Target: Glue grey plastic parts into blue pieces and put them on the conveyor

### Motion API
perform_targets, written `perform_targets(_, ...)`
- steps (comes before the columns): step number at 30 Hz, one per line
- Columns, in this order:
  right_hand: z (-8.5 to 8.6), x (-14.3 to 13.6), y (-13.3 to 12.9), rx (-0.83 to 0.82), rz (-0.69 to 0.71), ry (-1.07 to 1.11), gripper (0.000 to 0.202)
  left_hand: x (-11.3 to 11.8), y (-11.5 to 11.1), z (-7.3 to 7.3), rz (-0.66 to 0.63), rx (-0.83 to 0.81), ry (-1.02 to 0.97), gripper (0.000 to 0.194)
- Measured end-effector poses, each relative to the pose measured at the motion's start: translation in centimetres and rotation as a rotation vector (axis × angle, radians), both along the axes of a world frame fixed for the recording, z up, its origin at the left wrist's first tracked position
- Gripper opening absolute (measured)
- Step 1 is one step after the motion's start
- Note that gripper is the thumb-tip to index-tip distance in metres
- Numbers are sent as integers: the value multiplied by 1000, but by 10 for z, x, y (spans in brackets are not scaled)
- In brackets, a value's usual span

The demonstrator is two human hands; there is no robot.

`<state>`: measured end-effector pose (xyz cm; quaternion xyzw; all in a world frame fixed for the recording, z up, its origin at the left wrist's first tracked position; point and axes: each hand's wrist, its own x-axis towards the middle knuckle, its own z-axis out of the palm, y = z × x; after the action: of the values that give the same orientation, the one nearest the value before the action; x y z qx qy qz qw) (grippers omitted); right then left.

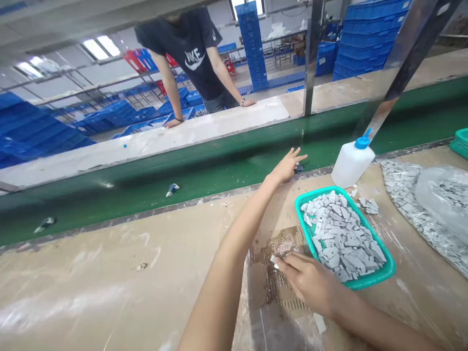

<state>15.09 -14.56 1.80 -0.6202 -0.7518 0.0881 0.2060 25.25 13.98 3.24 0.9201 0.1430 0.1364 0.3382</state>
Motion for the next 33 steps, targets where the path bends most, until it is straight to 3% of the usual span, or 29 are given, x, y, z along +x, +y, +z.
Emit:
perform_targets(3, 4, 0, 1, -102, 8, 6, 54, 4, 10, -6, -36, -122, 97, 37)
perform_targets(5, 7, -1, 2, -143, -5, 13, 54, -5, 15, -11, 9, -170, 87, 27)
perform_targets(9, 10, 0, 3, -143, -22, 10, 50, -39, 16, -17, 191, -258, -51, 19)
perform_targets(12, 8, 2, 3, -78, -42, 48, 46, -78, 5, -17, 357, -394, -203, 15)
perform_targets(15, 3, 4, 2, 21, -55, 113, 41, -133, -22, -17, 467, -554, -320, 17)
perform_targets(18, 1, 5, 0, 140, -46, 246, 38, -196, -63, -17, 532, -743, -376, 34)
perform_targets(22, 11, 7, -1, 296, -58, 380, 33, -256, -122, -14, 615, -1145, -399, 44)
perform_targets(26, 23, 9, -2, 385, -84, 453, 40, -271, -157, -11, 599, -1217, -326, 35)
perform_targets(33, 26, 14, -6, 354, 68, 453, 67, -267, -175, -16, 400, -1189, -310, 19)
